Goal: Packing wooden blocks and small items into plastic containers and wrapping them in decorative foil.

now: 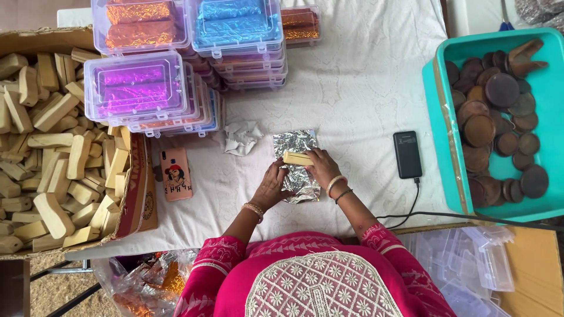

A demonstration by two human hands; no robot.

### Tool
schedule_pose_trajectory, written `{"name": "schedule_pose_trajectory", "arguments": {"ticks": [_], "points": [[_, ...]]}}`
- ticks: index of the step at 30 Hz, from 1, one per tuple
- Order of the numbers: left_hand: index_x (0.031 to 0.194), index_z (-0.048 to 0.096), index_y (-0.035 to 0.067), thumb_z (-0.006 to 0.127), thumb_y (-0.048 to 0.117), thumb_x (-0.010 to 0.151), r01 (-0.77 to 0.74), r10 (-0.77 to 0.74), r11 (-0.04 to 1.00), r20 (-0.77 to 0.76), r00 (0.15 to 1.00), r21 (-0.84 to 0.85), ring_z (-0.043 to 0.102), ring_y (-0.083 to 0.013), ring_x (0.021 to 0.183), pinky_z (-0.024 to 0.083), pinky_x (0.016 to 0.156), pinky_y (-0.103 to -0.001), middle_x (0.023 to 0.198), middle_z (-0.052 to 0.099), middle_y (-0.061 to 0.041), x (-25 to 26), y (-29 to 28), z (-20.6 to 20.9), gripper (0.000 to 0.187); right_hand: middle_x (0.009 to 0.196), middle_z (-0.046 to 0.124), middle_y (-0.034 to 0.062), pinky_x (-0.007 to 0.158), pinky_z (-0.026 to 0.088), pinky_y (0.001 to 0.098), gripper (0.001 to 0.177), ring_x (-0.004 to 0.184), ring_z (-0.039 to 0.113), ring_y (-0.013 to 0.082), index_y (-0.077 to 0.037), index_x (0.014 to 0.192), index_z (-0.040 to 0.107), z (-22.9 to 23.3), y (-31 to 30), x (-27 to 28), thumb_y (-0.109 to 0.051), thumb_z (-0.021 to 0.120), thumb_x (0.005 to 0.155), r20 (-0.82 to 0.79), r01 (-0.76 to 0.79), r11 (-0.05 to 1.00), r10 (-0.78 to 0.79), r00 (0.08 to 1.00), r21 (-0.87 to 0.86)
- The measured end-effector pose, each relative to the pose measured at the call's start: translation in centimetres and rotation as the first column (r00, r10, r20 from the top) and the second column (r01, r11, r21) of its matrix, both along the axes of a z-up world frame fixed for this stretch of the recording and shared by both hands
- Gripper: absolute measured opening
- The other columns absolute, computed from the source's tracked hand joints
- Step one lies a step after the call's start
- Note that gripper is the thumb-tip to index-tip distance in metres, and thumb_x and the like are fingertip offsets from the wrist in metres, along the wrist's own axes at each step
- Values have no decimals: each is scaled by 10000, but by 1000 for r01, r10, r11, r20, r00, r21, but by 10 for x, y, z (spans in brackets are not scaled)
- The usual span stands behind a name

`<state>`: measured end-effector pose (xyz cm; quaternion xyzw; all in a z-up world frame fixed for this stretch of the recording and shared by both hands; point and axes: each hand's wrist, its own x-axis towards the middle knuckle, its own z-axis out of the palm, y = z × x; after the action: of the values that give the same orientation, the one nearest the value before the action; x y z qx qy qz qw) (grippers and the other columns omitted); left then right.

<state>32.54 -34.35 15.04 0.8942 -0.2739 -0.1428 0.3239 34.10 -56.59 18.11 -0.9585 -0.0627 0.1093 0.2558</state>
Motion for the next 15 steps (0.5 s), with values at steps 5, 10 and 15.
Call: {"name": "schedule_pose_trajectory", "arguments": {"ticks": [5,10,15], "points": [[1262,515,-11,960,291,610,-52,52,998,-14,999,-38,365,-397,1434,366,1203,-430,1436,378,-221,1,-1,-2,845,1291,573,94,983,508,409,482,1170,564,298,-102,1328,560,-7,0,6,-210,725,888,26,-46,998,46,999,-34],[1266,494,-20,912,295,699,-86,81,995,-97,992,-56,385,-392,1391,385,1186,-413,1427,360,-236,4,0,11,772,1277,568,87,1001,500,401,473,1196,547,293,-112,1338,554,-9,-4,13,-220,715,906,-56,-55,998,55,997,-15],[1288,511,25,793,193,878,-188,188,982,23,982,1,435,-388,1342,422,1158,-456,1370,433,-181,10,-2,25,525,1296,512,105,1040,478,403,511,1217,508,302,-107,1357,533,-24,-10,20,-231,724,899,-86,-95,995,94,992,-4]]}}
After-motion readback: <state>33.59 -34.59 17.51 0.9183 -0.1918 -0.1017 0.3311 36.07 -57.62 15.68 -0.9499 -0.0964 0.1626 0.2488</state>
